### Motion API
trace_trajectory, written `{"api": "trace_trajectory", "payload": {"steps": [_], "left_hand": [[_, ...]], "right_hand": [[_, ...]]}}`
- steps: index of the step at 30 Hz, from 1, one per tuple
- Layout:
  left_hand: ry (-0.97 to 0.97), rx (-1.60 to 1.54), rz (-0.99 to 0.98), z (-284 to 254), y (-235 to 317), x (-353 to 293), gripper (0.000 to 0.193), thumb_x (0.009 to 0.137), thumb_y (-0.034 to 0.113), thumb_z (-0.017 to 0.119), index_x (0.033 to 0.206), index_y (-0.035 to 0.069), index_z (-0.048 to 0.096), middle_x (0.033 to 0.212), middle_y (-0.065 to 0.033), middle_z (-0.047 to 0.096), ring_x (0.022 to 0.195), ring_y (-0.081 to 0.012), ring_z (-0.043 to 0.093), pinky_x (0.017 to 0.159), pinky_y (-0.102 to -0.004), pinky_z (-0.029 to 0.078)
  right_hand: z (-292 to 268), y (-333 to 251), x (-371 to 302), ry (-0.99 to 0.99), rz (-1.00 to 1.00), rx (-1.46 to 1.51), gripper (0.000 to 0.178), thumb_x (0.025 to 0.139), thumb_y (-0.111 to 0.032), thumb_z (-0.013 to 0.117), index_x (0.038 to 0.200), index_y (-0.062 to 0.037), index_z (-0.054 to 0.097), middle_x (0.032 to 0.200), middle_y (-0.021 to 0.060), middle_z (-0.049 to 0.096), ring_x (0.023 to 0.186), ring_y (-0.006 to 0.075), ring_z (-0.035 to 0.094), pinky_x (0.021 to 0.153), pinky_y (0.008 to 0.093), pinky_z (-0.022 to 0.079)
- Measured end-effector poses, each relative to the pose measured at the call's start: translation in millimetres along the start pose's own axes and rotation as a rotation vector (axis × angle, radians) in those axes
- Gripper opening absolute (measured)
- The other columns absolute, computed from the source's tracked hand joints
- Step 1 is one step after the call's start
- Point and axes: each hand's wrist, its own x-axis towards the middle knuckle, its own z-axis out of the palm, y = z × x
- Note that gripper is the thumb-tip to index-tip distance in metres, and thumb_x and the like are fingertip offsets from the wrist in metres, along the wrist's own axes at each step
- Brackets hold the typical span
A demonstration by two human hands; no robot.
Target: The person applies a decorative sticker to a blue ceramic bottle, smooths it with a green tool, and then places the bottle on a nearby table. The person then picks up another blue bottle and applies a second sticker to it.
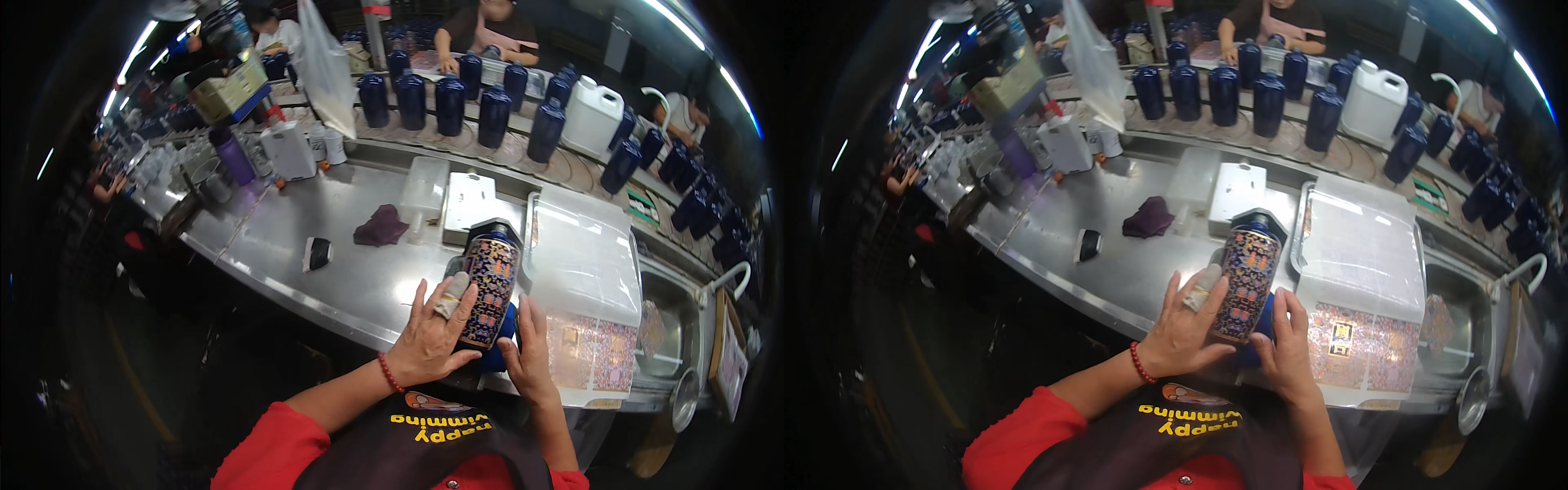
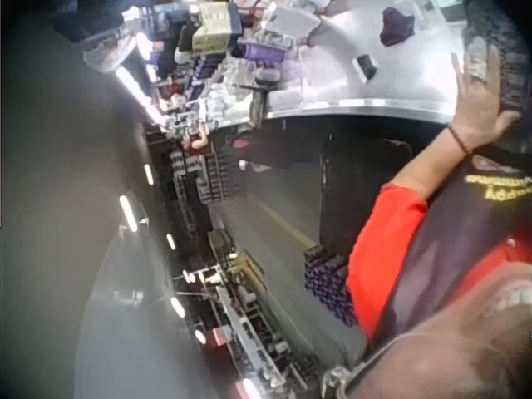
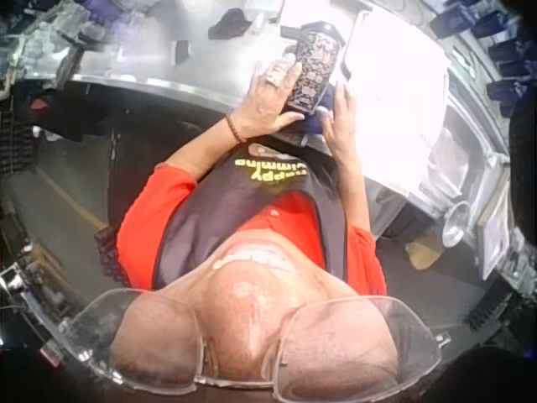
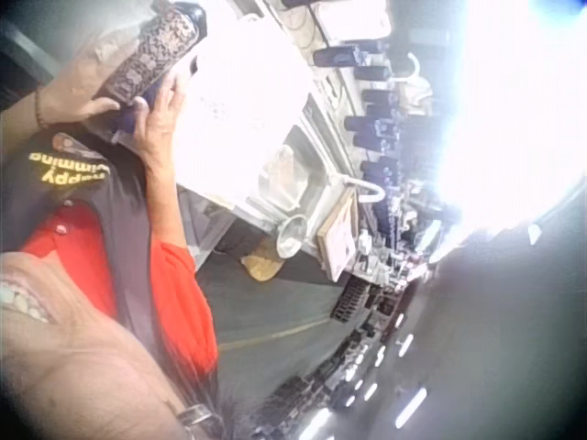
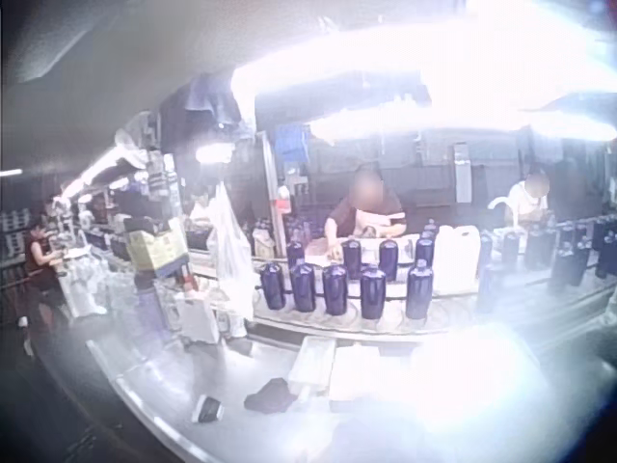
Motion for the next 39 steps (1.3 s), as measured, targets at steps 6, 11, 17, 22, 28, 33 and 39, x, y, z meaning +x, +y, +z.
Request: {"api": "trace_trajectory", "payload": {"steps": [6, 11, 17, 22, 28, 33, 39], "left_hand": [[0.131, -0.024, 0.086, 11.3, -9.7, 1.9, 0.100, 0.080, 0.044, 0.080, 0.154, -0.006, 0.036, 0.147, -0.0283, 0.048, 0.136, -0.0438, 0.048, 0.118, -0.0652, 0.024], [0.212, -0.043, 0.118, 21.6, -12.6, -1.6, 0.106, 0.083, 0.051, 0.076, 0.157, -0.007, 0.027, 0.140, -0.0308, 0.052, 0.138, -0.0448, 0.046, 0.123, -0.0566, 0.022], [0.236, -0.229, 0.051, 36.8, -14.8, 0.8, 0.103, 0.083, 0.044, 0.079, 0.155, -0.009, 0.029, 0.149, -0.0345, 0.042, 0.142, -0.0454, 0.042, 0.123, -0.0572, 0.023], [0.295, -0.247, 0.042, 34.0, -23.5, -3.7, 0.108, 0.084, 0.051, 0.076, 0.158, -0.006, 0.023, 0.150, -0.0336, 0.043, 0.143, -0.0450, 0.041, 0.122, -0.0592, 0.022], [0.223, -0.280, -0.024, 32.3, -37.9, -4.0, 0.113, 0.082, 0.049, 0.080, 0.160, -0.004, 0.019, 0.146, -0.0315, 0.047, 0.136, -0.0423, 0.050, 0.122, -0.0601, 0.021], [0.366, -0.303, 0.071, 30.6, -39.4, -0.8, 0.113, 0.078, 0.042, 0.084, 0.159, -0.005, 0.021, 0.133, -0.0297, 0.058, 0.121, -0.0418, 0.061, 0.123, -0.0598, 0.021], [0.334, -0.318, 0.051, 27.6, -41.9, 2.7, 0.115, 0.069, 0.039, 0.089, 0.156, -0.007, 0.029, 0.130, -0.0279, 0.058, 0.119, -0.0411, 0.061, 0.123, -0.0616, 0.020]], "right_hand": [[19.7, 0.4, -22.6, 0.007, -0.118, -0.108, 0.086, 0.093, -0.022, 0.071, 0.159, 0.0039, 0.023, 0.160, 0.0292, 0.027, 0.147, 0.0460, 0.031, 0.120, 0.0482, 0.029], [30.8, 5.8, -21.2, 0.071, -0.035, -0.217, 0.085, 0.087, -0.015, 0.074, 0.156, 0.0059, 0.030, 0.154, 0.0321, 0.036, 0.140, 0.0494, 0.040, 0.117, 0.0511, 0.034], [16.2, 3.3, -10.9, 0.106, -0.173, -0.372, 0.075, 0.091, -0.018, 0.069, 0.155, 0.0044, 0.037, 0.153, 0.0310, 0.040, 0.142, 0.0479, 0.039, 0.118, 0.0523, 0.032], [13.4, -5.9, -5.4, 0.073, -0.093, -0.319, 0.071, 0.098, -0.029, 0.063, 0.155, 0.0038, 0.036, 0.155, 0.0302, 0.039, 0.144, 0.0470, 0.037, 0.118, 0.0515, 0.031], [21.1, -5.3, -2.8, 0.060, -0.103, -0.294, 0.071, 0.100, -0.029, 0.063, 0.156, 0.0041, 0.035, 0.155, 0.0291, 0.039, 0.143, 0.0453, 0.039, 0.117, 0.0498, 0.033], [19.1, 1.1, -6.3, 0.040, -0.058, -0.312, 0.074, 0.098, -0.030, 0.064, 0.156, 0.0036, 0.035, 0.153, 0.0293, 0.040, 0.142, 0.0459, 0.041, 0.117, 0.0501, 0.033], [15.8, 7.2, -4.5, -0.027, -0.026, -0.306, 0.078, 0.097, -0.036, 0.062, 0.157, 0.0039, 0.033, 0.155, 0.0291, 0.039, 0.145, 0.0467, 0.037, 0.119, 0.0519, 0.030]]}}
